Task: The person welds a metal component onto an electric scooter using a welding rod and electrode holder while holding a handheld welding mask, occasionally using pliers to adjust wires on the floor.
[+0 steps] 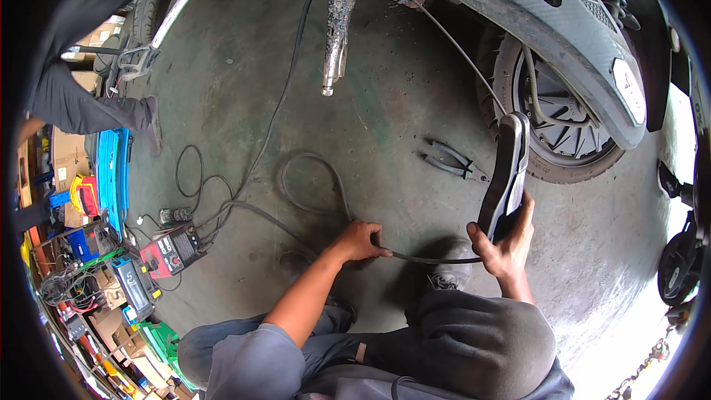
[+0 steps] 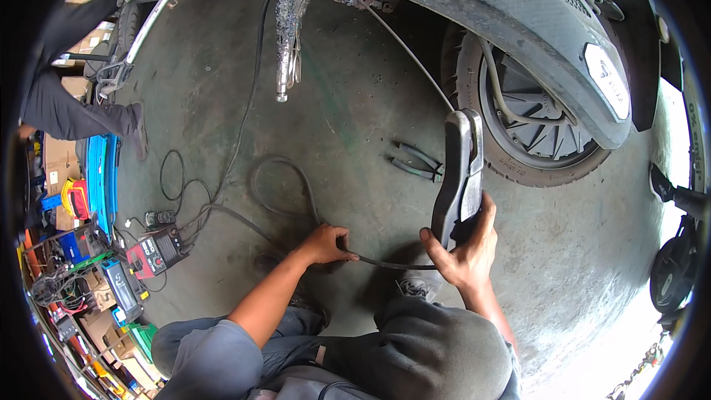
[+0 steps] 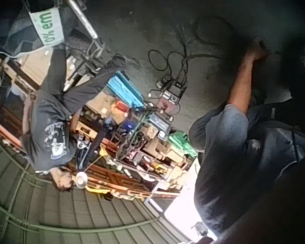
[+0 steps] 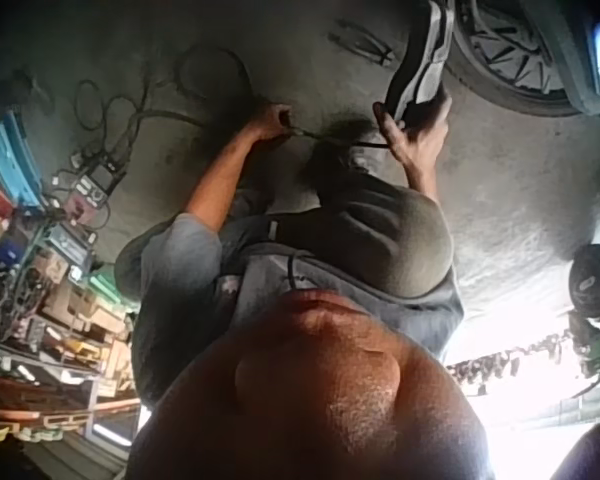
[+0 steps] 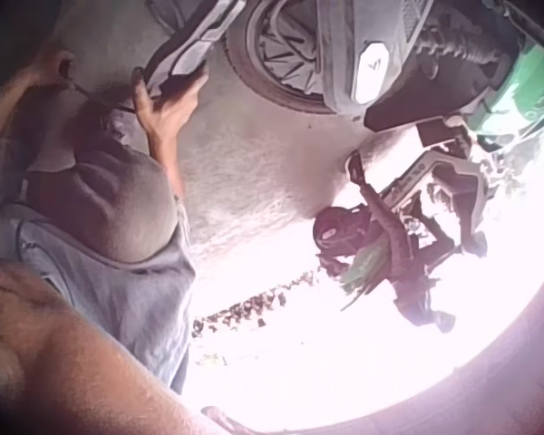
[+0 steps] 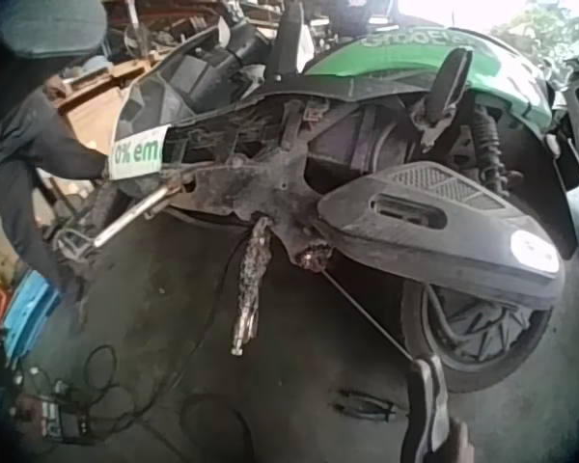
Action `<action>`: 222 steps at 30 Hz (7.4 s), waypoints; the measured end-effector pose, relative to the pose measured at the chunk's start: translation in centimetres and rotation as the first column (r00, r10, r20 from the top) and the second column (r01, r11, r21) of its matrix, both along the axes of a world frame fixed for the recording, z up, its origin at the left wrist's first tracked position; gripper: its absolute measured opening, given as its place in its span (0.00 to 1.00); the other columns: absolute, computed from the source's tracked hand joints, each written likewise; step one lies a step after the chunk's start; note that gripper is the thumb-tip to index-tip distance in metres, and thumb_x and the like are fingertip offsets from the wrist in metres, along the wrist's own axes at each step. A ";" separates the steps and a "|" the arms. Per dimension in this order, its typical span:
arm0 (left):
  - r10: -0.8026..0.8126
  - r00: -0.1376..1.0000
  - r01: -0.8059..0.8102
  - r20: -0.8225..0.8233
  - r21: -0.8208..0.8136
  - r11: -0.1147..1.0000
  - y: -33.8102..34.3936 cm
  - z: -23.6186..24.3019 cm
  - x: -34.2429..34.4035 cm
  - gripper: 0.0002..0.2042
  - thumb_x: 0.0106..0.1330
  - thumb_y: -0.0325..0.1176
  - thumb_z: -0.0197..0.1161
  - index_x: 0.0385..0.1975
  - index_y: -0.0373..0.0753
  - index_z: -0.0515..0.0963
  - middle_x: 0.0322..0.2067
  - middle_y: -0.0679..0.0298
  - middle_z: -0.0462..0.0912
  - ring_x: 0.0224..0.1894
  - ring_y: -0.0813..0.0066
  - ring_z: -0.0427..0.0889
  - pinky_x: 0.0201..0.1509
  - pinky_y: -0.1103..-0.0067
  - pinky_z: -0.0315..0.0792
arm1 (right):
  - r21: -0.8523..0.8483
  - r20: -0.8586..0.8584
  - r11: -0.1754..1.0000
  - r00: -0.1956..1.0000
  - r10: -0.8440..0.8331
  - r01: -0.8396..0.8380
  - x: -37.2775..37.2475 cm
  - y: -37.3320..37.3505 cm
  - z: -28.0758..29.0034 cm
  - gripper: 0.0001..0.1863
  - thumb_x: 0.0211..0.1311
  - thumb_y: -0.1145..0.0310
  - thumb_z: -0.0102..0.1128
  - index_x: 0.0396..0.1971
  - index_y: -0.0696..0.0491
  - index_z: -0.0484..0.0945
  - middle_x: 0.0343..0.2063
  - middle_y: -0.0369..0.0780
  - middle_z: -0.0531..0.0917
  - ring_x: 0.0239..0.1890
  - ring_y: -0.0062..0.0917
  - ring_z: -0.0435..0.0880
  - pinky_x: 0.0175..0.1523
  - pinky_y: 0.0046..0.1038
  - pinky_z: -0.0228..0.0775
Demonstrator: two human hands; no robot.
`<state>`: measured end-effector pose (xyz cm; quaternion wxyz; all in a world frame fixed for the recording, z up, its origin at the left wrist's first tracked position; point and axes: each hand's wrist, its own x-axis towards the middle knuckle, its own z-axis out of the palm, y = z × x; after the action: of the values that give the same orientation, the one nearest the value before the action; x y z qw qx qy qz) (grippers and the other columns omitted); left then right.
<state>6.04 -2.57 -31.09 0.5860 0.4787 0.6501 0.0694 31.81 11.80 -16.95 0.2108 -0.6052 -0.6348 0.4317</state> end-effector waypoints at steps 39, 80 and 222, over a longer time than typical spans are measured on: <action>0.058 0.998 -0.056 -0.007 0.113 0.992 -0.5 -1.0 0.0 0.23 0.44 0.47 0.79 0.22 0.35 0.74 0.22 0.58 0.81 0.27 0.66 0.79 0.34 0.72 0.71 | 0.533 0.251 0.838 0.968 -0.020 -0.120 0.6 -1.1 -4.1 0.49 0.38 0.57 0.78 0.58 0.65 0.61 0.37 0.52 0.80 0.33 0.43 0.84 0.39 0.36 0.78; 0.044 0.999 -0.042 -0.016 0.070 0.997 -0.4 -0.6 0.1 0.23 0.44 0.47 0.80 0.23 0.35 0.74 0.23 0.57 0.81 0.27 0.65 0.79 0.35 0.72 0.71 | 0.485 0.247 0.864 0.969 0.009 -0.132 0.1 -1.0 -4.1 0.50 0.38 0.57 0.78 0.59 0.63 0.60 0.35 0.51 0.80 0.33 0.42 0.85 0.39 0.36 0.78; 0.428 -0.278 -0.925 0.860 -0.120 -0.359 -41.6 -1.0 -42.4 0.11 0.66 0.34 0.57 0.21 0.44 0.69 0.18 0.71 0.68 0.20 0.80 0.66 0.24 0.79 0.62 | -0.208 -0.240 0.954 0.957 0.165 -0.216 1.0 -3.6 5.1 0.49 0.36 0.60 0.78 0.59 0.63 0.62 0.43 0.39 0.75 0.48 0.25 0.73 0.55 0.27 0.63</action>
<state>-36.38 -44.13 -32.09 0.2491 -0.0512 0.4339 0.8643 32.85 8.20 -11.89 0.1648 -0.5097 -0.6085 0.5855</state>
